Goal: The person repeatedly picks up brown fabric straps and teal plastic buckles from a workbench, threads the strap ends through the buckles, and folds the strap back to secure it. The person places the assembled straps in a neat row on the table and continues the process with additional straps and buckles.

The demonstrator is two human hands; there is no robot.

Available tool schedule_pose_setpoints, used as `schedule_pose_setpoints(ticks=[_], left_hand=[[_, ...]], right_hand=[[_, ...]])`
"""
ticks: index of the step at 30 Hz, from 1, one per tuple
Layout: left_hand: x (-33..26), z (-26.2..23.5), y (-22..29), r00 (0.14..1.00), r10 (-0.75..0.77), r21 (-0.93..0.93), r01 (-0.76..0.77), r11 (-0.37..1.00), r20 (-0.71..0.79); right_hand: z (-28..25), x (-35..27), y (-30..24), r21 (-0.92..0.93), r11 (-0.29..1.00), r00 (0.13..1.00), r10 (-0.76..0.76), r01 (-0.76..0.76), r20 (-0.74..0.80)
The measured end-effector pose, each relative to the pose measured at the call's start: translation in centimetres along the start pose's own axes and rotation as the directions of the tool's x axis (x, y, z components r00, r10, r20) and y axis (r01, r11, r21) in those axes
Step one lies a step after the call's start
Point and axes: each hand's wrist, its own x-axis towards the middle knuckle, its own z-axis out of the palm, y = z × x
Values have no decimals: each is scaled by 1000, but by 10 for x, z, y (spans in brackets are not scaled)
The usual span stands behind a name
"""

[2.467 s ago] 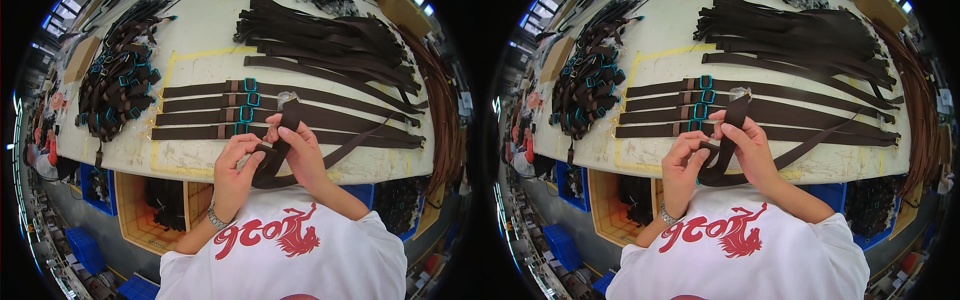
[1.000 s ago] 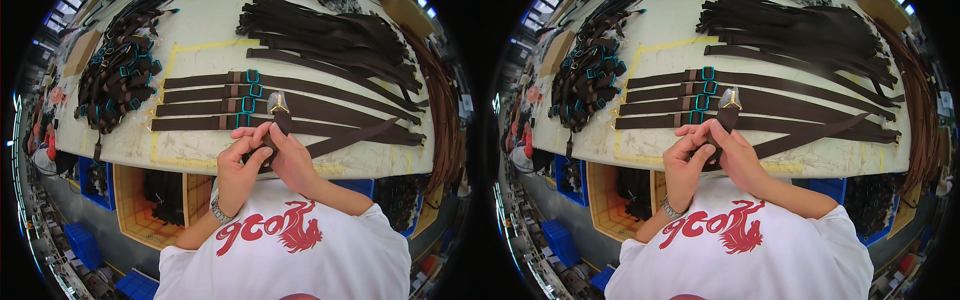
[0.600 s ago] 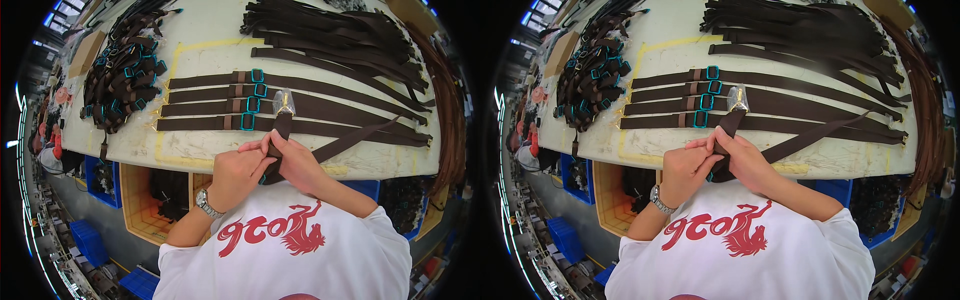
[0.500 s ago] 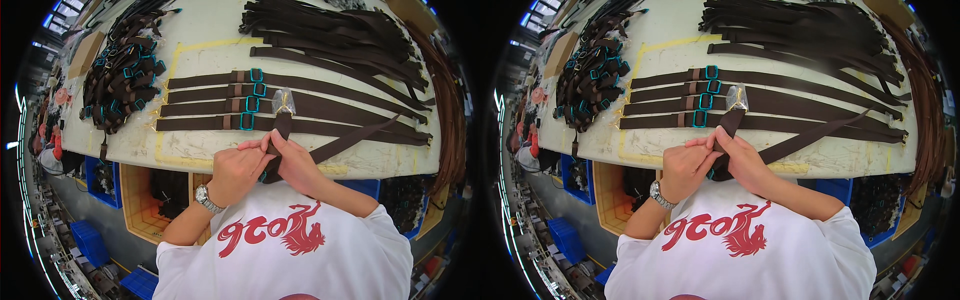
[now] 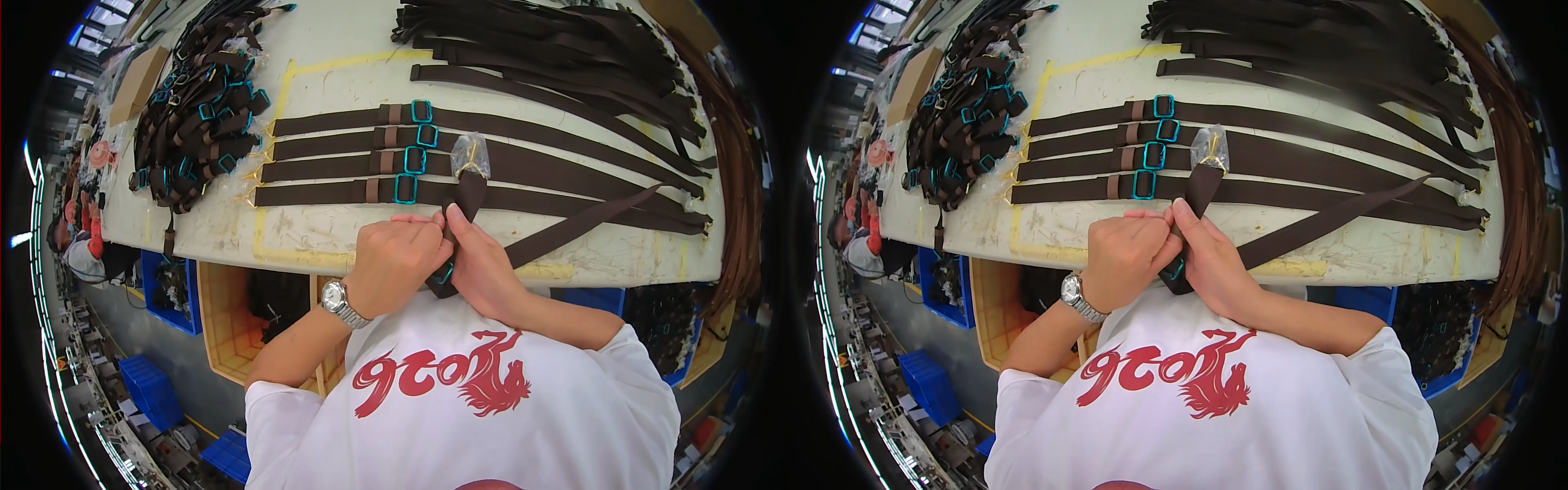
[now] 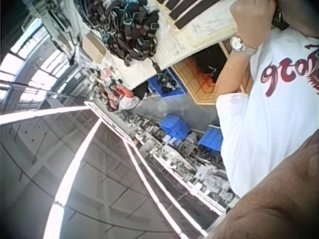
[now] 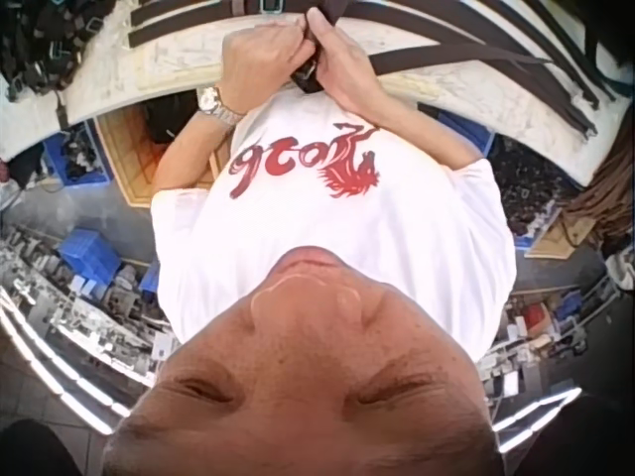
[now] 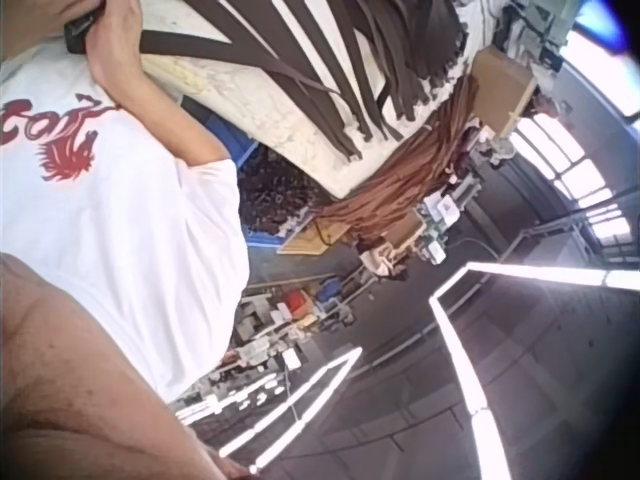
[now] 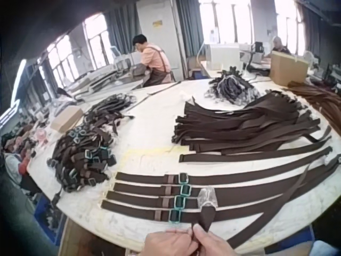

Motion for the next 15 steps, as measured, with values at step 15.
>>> schedule_pose_setpoints(ticks=[15], left_hand=[[8,-106,11,936,-37,8,36,999,351]], right_hand=[[7,-13,-11,-628,752,882,140,201,449]])
